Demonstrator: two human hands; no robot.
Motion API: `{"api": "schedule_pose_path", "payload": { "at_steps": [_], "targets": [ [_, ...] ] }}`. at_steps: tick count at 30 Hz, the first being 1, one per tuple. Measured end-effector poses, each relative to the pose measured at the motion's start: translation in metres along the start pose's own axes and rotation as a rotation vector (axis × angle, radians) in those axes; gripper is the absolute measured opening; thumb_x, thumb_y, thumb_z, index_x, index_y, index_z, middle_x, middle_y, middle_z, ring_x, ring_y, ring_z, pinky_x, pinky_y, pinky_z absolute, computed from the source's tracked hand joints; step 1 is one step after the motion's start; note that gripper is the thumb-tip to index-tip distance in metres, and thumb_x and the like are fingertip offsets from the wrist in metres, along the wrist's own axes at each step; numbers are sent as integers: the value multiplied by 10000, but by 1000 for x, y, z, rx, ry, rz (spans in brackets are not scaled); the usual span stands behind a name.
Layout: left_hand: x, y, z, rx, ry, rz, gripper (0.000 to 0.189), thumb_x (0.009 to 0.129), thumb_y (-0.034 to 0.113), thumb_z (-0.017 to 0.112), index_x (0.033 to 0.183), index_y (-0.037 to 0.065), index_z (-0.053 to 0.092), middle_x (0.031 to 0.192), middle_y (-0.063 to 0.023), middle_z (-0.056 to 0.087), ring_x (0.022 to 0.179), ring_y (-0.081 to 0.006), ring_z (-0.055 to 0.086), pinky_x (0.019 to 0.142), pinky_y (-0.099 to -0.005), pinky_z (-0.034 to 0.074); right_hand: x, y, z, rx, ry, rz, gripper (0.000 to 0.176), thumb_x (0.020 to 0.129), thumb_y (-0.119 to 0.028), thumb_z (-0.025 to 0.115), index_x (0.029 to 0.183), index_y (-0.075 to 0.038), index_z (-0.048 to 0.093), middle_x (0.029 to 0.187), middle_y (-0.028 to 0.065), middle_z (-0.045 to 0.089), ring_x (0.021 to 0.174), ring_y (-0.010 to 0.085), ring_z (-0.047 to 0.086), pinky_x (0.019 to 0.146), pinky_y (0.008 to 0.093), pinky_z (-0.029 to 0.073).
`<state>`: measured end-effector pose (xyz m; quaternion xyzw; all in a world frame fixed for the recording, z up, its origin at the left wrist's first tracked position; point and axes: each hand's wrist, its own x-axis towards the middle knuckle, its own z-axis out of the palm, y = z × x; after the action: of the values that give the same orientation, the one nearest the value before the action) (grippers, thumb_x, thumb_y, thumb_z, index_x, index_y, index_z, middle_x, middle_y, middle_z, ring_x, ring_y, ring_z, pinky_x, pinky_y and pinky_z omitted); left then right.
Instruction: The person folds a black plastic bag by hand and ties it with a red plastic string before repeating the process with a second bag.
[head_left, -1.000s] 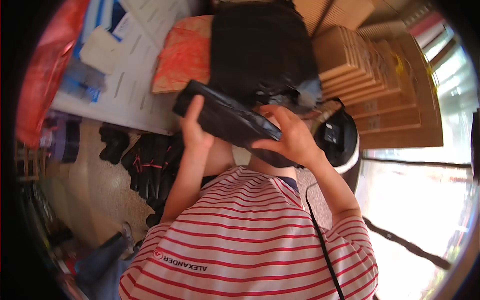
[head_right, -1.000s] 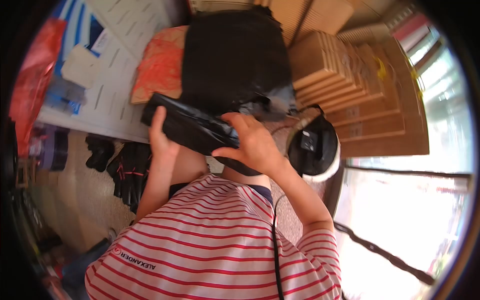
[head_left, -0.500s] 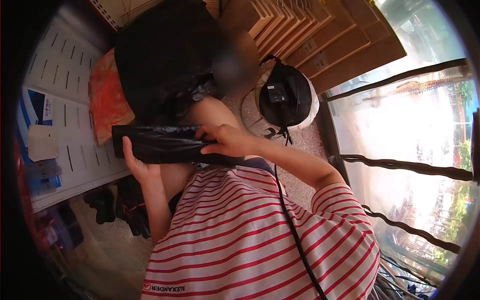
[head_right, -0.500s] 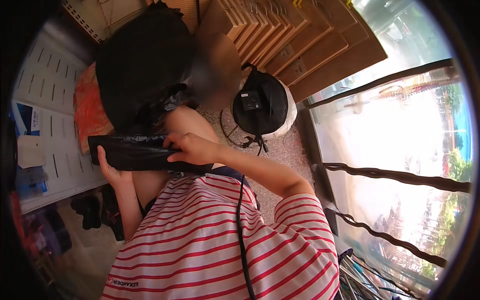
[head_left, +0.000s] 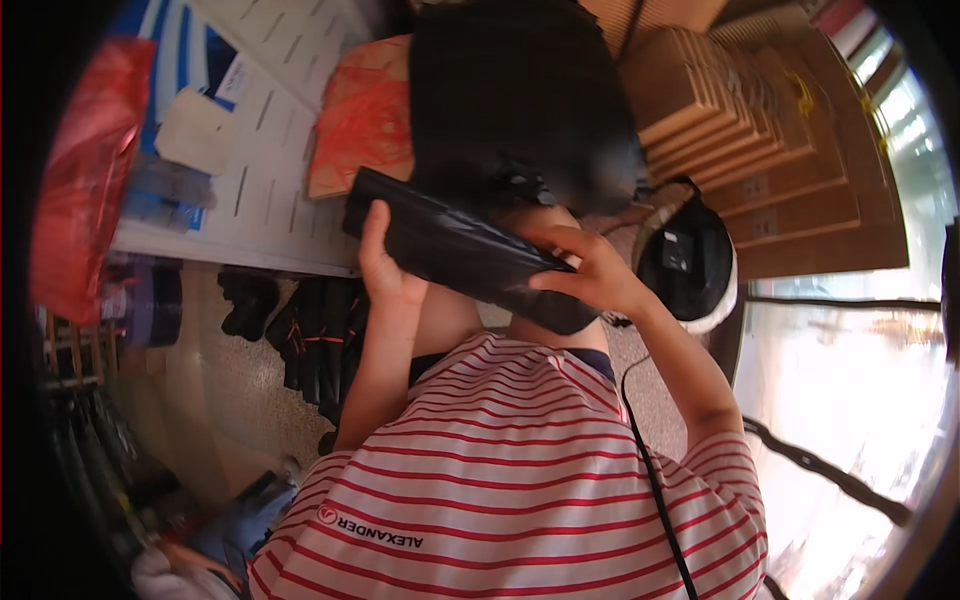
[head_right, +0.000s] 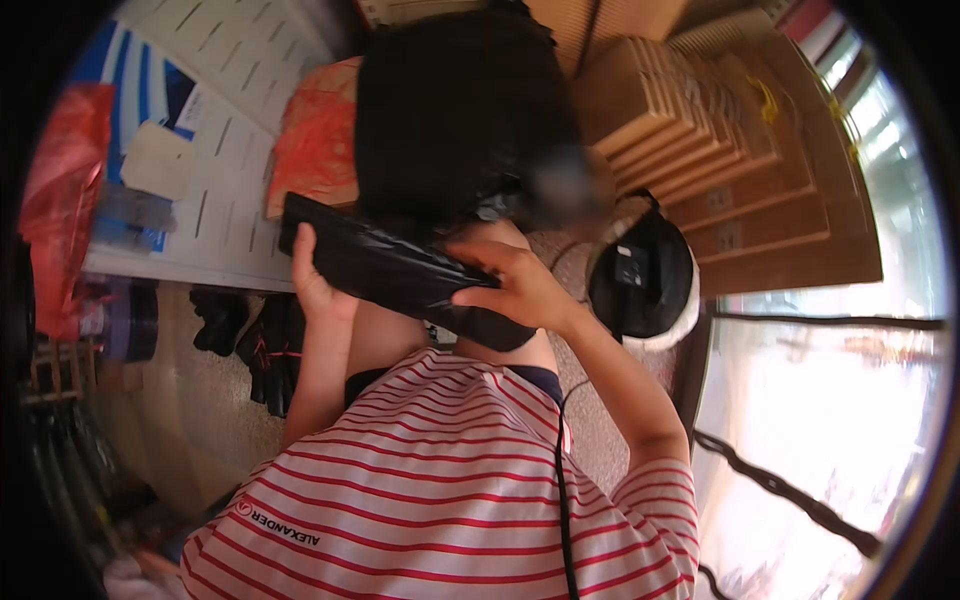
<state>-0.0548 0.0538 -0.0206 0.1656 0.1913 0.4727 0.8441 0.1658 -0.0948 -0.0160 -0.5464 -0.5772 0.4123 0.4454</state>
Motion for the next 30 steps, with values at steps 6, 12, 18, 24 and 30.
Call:
{"api": "schedule_pose_path", "payload": {
  "at_steps": [6, 12, 18, 24, 30],
  "targets": [
    [19, -18, -16, 129, 177, 10, 451, 891, 341, 655, 1201, 21, 581, 1160, -124, 643, 1051, -267, 617, 965, -405, 476, 4, 0, -3, 163, -29, 185, 347, 748, -20, 768, 1083, 6, 679, 946, 34, 625, 851, 88, 553, 732, 223, 423],
    [47, 1, -47, 636, 270, 38, 425, 924, 392, 607, 1167, 44, 582, 1160, -108, 612, 977, -239, 613, 848, -395, 496, -15, -11, -31, -9, 192, 49, 303, 736, 31, 748, 1032, 38, 682, 876, 22, 597, 801, 99, 540, 702, 224, 408],
    [95, 37, -138, 1828, 487, 773, 293, 800, 96, 684, 1083, 68, 612, 1034, -109, 594, 996, -290, 586, 807, -399, 489, -44, -26, -53, 129, 433, 126, 313, 754, 67, 715, 1065, 49, 679, 912, 15, 597, 870, 90, 544, 802, 199, 400],
    [91, 64, -115, 2103, 352, 892, 72, 790, 97, 672, 843, 53, 694, 909, -99, 620, 950, -297, 590, 754, -389, 484, -58, -19, -56, 230, 500, 147, 294, 785, 26, 706, 1078, 29, 684, 895, -6, 569, 848, 86, 522, 819, 197, 375],
    [36, 28, -37, 1468, -42, 384, 166, 877, 152, 656, 937, 5, 704, 767, -121, 693, 645, -136, 637, 587, -266, 470, -56, 1, -59, 748, 398, 264, 404, 833, -83, 693, 1209, 28, 596, 1134, 60, 649, 1038, 169, 611, 931, 289, 457]
  ]
}}
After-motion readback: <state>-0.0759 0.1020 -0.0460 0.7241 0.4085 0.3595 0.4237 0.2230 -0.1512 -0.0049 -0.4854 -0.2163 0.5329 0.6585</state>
